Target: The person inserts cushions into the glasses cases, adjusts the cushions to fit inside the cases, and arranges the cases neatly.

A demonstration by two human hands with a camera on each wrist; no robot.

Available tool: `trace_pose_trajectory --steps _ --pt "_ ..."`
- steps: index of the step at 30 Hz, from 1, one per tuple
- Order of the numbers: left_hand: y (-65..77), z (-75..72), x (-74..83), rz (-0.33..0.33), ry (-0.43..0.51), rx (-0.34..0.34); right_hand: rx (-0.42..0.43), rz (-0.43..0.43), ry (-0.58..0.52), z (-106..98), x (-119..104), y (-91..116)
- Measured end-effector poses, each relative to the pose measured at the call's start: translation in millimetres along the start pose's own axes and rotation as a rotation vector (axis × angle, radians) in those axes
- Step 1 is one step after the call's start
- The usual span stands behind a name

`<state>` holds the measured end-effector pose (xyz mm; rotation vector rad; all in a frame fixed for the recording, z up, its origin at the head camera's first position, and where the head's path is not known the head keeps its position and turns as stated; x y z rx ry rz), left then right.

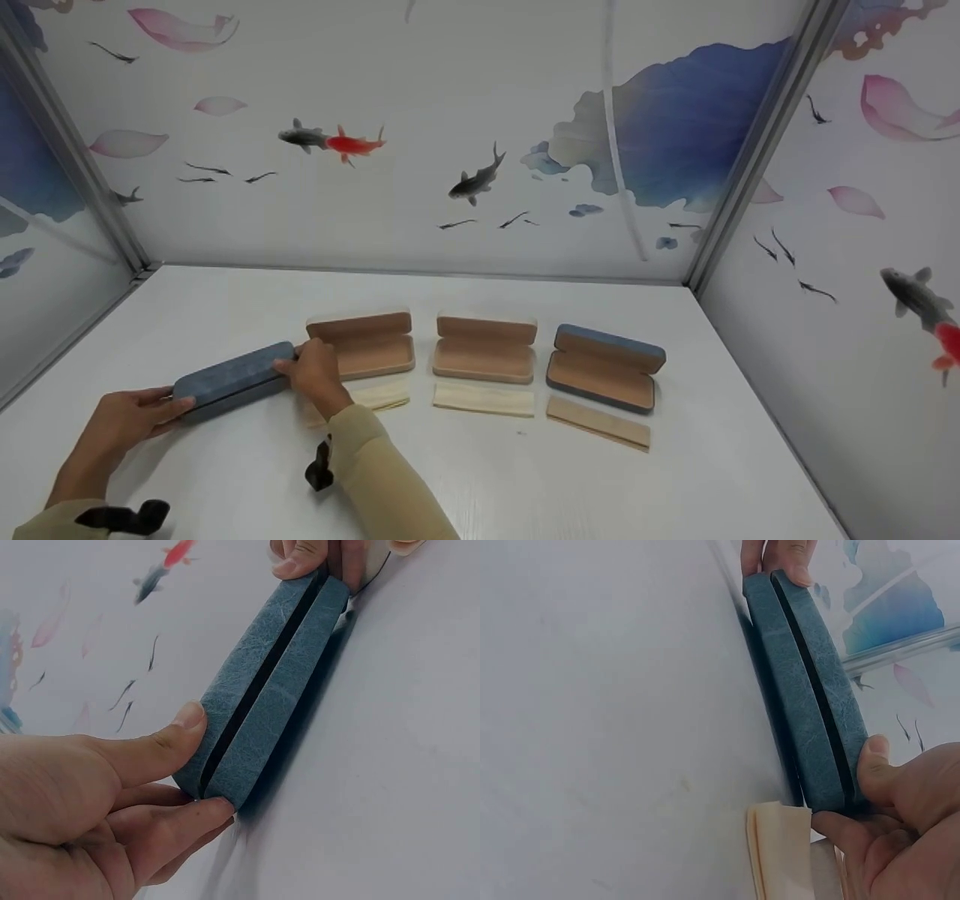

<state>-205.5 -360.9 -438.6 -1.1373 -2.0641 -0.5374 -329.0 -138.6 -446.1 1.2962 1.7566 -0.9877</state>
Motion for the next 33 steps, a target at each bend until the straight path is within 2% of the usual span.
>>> trace_pose_trajectory --steps 7,11,16,21,28,33 --pt "-0.3 0.0 0.4 0.024 0.029 0.005 -0.001 -0.045 -0.040 0 1 2" --pt "-0.2 0.8 0.9 0.037 0.030 -0.001 0.024 -0.022 -0.053 2 2 4" --pt "-1.4 1.6 2.0 0.032 0.010 -0.002 0.050 -0.011 0.009 4 0 7" --pt "-0.6 2.2 6.3 0.033 0.004 0.009 0.076 -0.010 0.023 1 -3 9" --pt "6.8 0.0 17.7 -0.023 0.087 0.007 0.104 0.000 -0.010 -10 -5 9" --pt "12.7 -6.7 29.9 -0.065 0.078 0.063 0.093 0.040 -0.049 -21 -8 11"
Point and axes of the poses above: each hand's wrist, its own y-axis away from the middle knuckle, its own z-axis out of the palm, x = y × z, the point moved 3 cm from there along -y, towards the middle knuckle, and after that the axes turned 14 degrees about x, right-handed, at the moved point
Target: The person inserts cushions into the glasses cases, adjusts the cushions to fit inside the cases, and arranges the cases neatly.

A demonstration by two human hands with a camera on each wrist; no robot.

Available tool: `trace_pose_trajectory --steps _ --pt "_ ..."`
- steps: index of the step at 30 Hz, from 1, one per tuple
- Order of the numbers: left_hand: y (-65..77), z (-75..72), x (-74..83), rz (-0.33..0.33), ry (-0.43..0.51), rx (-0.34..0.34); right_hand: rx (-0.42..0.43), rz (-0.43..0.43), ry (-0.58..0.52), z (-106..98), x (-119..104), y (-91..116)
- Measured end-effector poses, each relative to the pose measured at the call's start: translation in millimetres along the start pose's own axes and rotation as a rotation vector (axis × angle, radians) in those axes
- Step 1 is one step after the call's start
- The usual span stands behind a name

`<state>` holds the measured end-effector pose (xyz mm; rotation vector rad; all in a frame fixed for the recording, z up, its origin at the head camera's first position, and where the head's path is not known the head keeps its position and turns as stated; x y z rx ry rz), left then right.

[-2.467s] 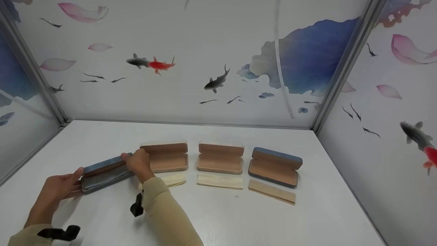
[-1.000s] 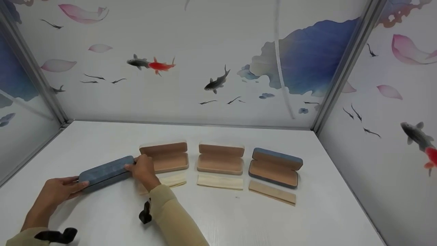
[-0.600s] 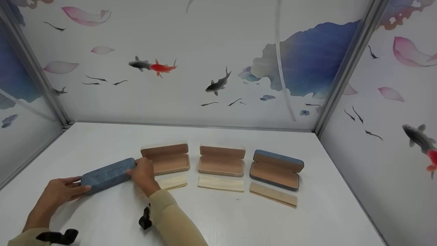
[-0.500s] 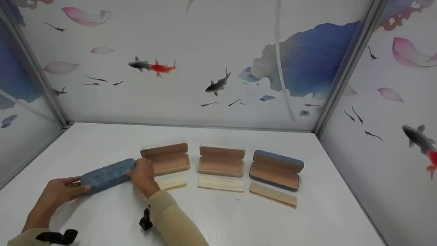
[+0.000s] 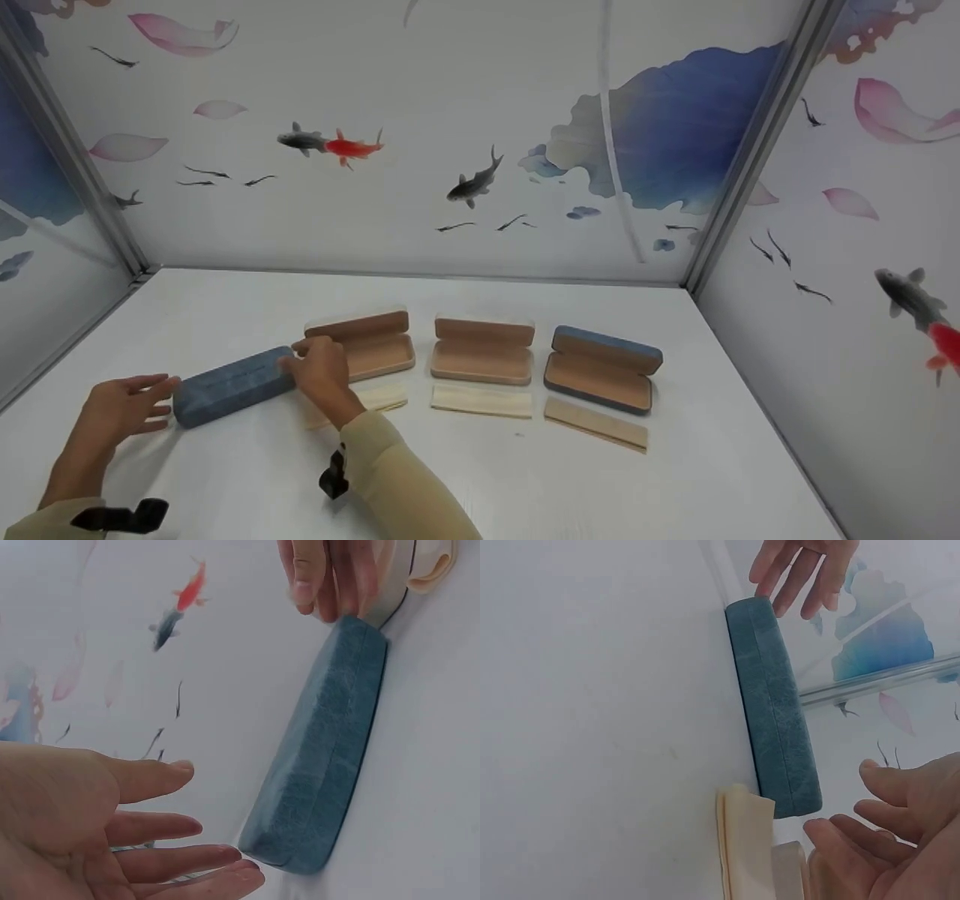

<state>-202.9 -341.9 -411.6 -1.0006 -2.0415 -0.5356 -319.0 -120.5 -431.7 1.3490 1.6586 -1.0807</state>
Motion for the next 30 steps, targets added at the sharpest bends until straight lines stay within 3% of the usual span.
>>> trace_pose_trajectory --steps 5,9,15,25,30 --pt "8.5 -2.7 12.8 0.008 0.004 0.001 -0.018 -0.014 -0.026 -20 -5 1" --pt "18.5 -2.9 23.4 0.041 0.014 -0.012 -0.040 -0.075 -0.030 -37 -9 0" --pt "32.2 10.1 40.3 0.070 0.047 -0.051 -0.020 -0.140 0.009 -62 -13 1" --pt "41.4 33.9 57.3 0.098 0.074 -0.097 -0.022 -0.110 0.031 -101 -4 4" --pt "41.9 43.0 63.7 0.063 0.108 -0.111 -0.015 -0.092 0.021 -121 4 6"
Point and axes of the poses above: each hand's wrist, its own y-axis away from the middle knuckle, its own z-axis out of the palm, x = y × z, the point moved 3 cm from there along -y, towards the middle knuckle, and after that the axes turned 14 degrees about x, right-handed, at the moved point
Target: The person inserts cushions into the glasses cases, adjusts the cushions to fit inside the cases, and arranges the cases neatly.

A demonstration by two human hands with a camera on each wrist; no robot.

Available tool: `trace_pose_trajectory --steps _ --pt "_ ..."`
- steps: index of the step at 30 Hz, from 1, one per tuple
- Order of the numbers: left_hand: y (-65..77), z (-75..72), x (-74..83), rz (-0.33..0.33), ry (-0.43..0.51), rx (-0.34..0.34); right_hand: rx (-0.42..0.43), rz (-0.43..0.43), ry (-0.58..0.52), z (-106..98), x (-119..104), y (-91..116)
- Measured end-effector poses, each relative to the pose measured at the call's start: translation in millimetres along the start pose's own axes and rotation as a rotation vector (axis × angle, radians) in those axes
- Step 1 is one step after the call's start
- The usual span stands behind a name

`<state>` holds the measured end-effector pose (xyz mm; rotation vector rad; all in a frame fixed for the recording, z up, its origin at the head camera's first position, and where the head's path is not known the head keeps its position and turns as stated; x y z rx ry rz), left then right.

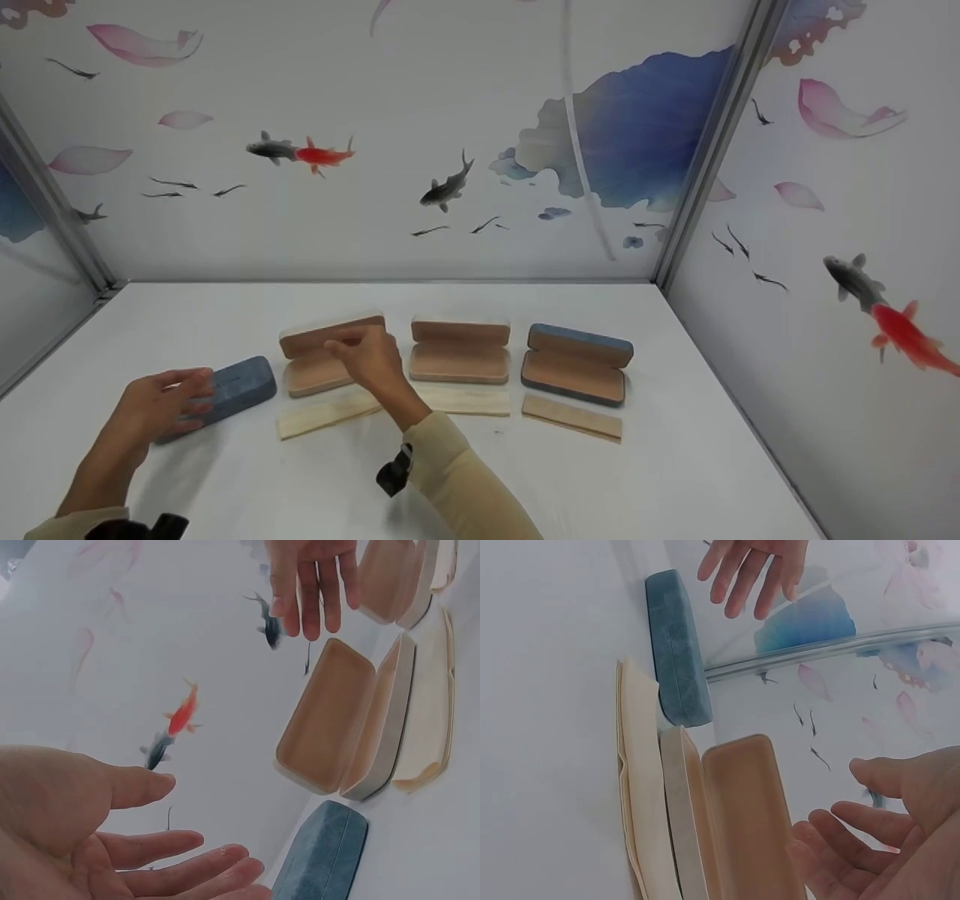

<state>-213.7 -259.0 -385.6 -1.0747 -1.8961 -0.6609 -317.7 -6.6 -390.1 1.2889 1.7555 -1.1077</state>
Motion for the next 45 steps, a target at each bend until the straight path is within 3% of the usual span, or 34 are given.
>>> trace_pose_trajectory --steps 11,20,30,36,45 --pt "-8.4 37.4 2.6 -0.103 0.073 -0.075 0.033 0.045 -0.030 -25 22 5" --pt "-9.4 65.2 -7.5 -0.113 0.104 -0.132 0.018 0.147 -0.052 -28 44 7" --pt "-12.9 78.0 -14.8 -0.194 0.061 -0.137 0.012 0.217 0.008 -21 62 6" --pt "-10.1 82.5 -19.0 -0.138 0.041 -0.132 -0.020 0.282 0.022 -14 72 10" --pt "-12.8 83.6 -22.1 -0.117 0.000 -0.087 -0.033 0.238 0.070 -11 74 12"
Point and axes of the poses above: each hand's wrist, its own y-axis away from the middle knuckle, its own z-axis out of the palm, x = y × z, the point moved 3 cm from there along -y, towards the middle knuckle, and after that the axes turned 14 degrees about x, right-handed, at the moved point
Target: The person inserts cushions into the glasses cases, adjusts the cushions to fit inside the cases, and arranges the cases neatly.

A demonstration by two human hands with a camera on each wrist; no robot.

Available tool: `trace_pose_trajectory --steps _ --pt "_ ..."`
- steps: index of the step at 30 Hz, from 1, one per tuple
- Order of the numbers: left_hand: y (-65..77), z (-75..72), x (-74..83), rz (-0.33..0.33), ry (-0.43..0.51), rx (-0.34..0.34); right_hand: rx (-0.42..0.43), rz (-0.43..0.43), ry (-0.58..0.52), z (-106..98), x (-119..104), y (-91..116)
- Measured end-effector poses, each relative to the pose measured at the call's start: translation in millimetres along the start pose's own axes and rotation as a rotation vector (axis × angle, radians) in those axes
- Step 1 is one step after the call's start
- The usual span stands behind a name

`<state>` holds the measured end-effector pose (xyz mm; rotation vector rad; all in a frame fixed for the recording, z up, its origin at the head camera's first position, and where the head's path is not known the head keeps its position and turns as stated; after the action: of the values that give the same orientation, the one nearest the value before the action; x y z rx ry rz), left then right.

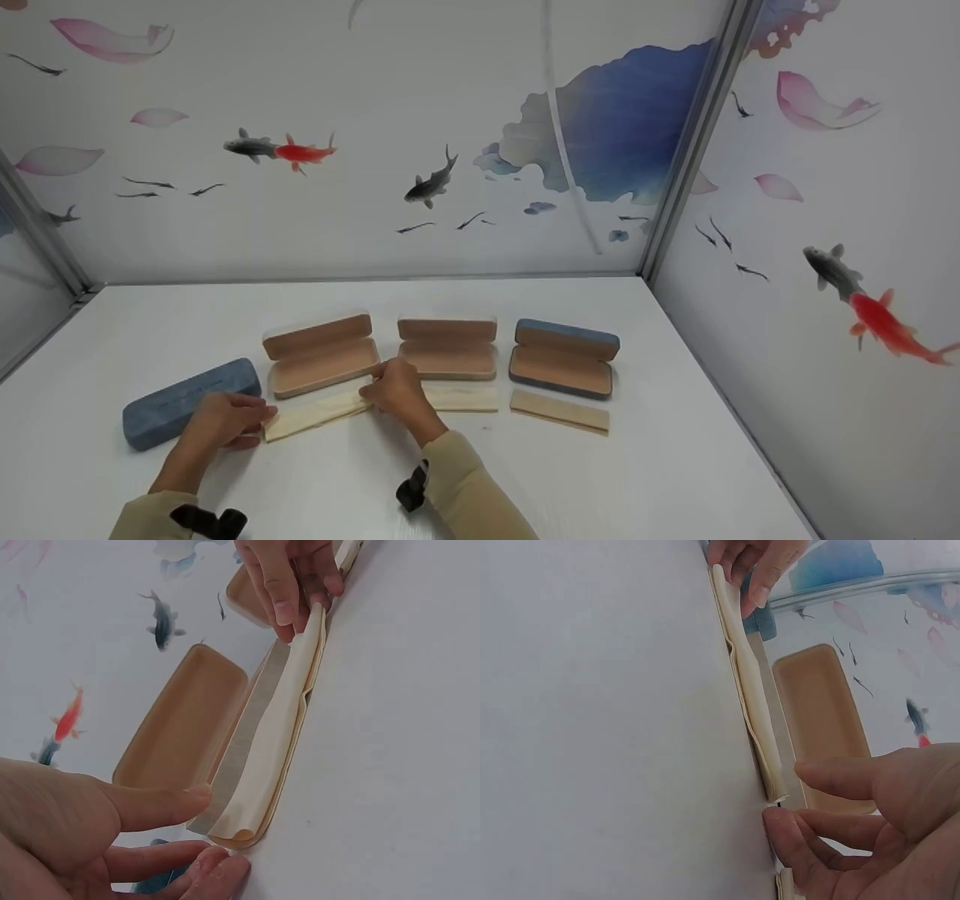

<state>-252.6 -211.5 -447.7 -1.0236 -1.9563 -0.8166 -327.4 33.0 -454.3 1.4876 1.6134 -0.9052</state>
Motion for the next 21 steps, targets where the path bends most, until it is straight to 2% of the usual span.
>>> trace_pose_trajectory --steps 9,16,21 --pt "1.3 -0.1 0.0 0.057 -0.026 0.031 -0.002 -0.020 0.021 2.0 0.8 -0.2" --pt "2.1 -1.5 2.0 0.062 -0.043 0.023 0.017 -0.046 0.050 2.2 -1.0 -0.5" --pt "3.4 -3.9 0.7 0.067 0.011 0.016 0.003 -0.058 0.041 2.1 0.7 2.3"
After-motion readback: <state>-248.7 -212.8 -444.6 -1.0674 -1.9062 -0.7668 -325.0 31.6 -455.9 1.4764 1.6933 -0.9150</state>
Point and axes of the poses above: each hand's wrist, its own y-axis away from the middle knuckle, its own z-axis out of the palm, x = y × z, the point moved 3 cm from there along -y, towards the middle knuckle, and after that the axes turned 14 degrees about x, right-handed, at the moved point
